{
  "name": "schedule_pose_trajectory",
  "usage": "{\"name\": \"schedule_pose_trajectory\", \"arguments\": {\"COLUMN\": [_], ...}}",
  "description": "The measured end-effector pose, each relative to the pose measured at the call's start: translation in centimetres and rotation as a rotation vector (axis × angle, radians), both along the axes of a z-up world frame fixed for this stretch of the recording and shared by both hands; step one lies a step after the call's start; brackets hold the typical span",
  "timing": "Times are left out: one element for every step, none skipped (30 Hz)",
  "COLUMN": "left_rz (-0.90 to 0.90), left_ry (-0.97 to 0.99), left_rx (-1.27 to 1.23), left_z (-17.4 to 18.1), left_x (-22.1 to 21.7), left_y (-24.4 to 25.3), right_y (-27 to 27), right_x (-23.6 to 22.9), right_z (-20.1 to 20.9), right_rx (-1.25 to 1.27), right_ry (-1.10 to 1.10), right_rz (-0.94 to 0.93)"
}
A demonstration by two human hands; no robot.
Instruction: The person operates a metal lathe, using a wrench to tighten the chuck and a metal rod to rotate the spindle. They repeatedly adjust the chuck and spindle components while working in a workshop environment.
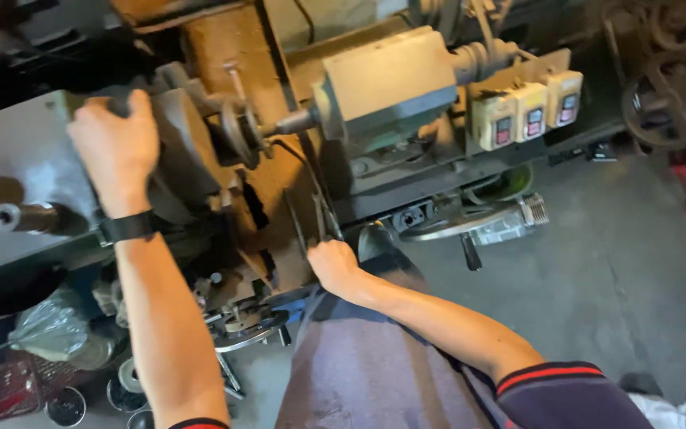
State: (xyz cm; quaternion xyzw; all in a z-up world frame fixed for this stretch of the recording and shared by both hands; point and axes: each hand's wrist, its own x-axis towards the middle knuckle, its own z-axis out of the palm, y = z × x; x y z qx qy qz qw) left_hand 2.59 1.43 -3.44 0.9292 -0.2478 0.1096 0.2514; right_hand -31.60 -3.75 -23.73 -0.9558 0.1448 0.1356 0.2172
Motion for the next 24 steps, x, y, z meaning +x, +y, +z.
{"name": "schedule_pose_trajectory", "arguments": {"left_rz": [-0.008, -0.023, -0.035, -0.041, -0.033, -0.026, -0.029, -0.016, -0.002, -0.003, -0.005, -0.006, -0.007, -0.006, -0.001, 0.001, 0.01, 0.02, 0.021, 0.015, 0.009, 0.011, -0.002, -0.014], "left_ry": [0.009, -0.004, -0.02, -0.013, 0.011, 0.036, 0.036, 0.056, 0.077, 0.078, 0.051, 0.024, 0.022, 0.0, -0.019, -0.018, 0.007, 0.033, 0.033, 0.049, 0.065, 0.064, 0.039, 0.014], "left_rx": [0.0, -0.001, -0.001, 0.0, -0.008, -0.016, -0.014, -0.028, -0.04, -0.036, -0.032, -0.028, -0.03, -0.019, -0.009, -0.012, -0.016, -0.021, -0.023, -0.027, -0.031, -0.033, -0.034, -0.034], "left_z": [-0.2, -0.5, -0.6, -0.3, 0.1, 0.5, 0.8, 1.0, 1.2, 1.2, 1.3, 1.5, 1.5, 1.6, 1.6, 1.9, 2.1, 2.4, 1.8, 1.2, 0.6, 0.8, 1.0, 1.2], "left_x": [0.1, 0.3, 0.6, 0.1, -0.3, -0.7, -0.8, -0.8, -0.9, -1.1, -1.2, -1.3, -1.2, -1.1, -1.2, -1.5, -1.7, -2.0, -1.5, -1.1, -0.6, -0.8, -1.0, -1.2], "left_y": [0.2, 0.4, 0.7, 0.5, 0.4, 0.2, 0.1, -0.1, -0.1, -0.1, -0.1, -0.2, -0.3, -0.4, -0.4, -0.5, -0.6, -0.7, -0.4, -0.1, 0.2, 0.1, 0.0, -0.2], "right_y": [0.0, 0.1, 0.1, -0.1, -0.3, -0.4, -0.6, -0.8, -0.8, -0.7, -0.5, -0.4, -0.2, 0.1, 0.4, 0.4, 0.5, 0.6, 0.5, 0.5, 0.4, 0.5, 0.5, 0.5], "right_x": [0.0, 0.0, 0.2, -0.1, -0.3, -0.5, -0.5, -0.5, -0.5, -0.5, -0.4, -0.2, 0.0, 0.3, 0.4, 0.6, 0.8, 1.0, 1.1, 1.2, 1.3, 1.4, 1.6, 1.7], "right_z": [0.2, 0.4, 0.6, 0.8, 1.0, 1.3, 1.4, 1.6, 1.8, 1.7, 1.6, 1.5, 0.6, -0.2, -1.1, -1.1, -1.1, -1.1, -1.1, -1.1, -1.1, -1.2, -1.4, -1.5], "right_rx": [0.0, 0.019, 0.039, 0.04, 0.05, 0.061, 0.063, 0.071, 0.08, 0.084, 0.089, 0.093, 0.091, 0.065, 0.039, 0.036, 0.015, -0.006, -0.008, 0.011, 0.03, 0.028, 0.039, 0.049], "right_ry": [0.009, -0.001, -0.014, -0.007, -0.029, -0.051, -0.05, -0.073, -0.094, -0.092, -0.089, -0.086, -0.088, -0.09, -0.089, -0.088, -0.095, -0.101, -0.102, -0.093, -0.084, -0.085, -0.061, -0.038], "right_rz": [-0.008, -0.021, -0.031, -0.036, -0.046, -0.055, -0.058, -0.07, -0.08, -0.082, -0.095, -0.107, -0.109, -0.091, -0.069, -0.067, -0.05, -0.034, -0.032, -0.049, -0.066, -0.064, -0.071, -0.078]}}
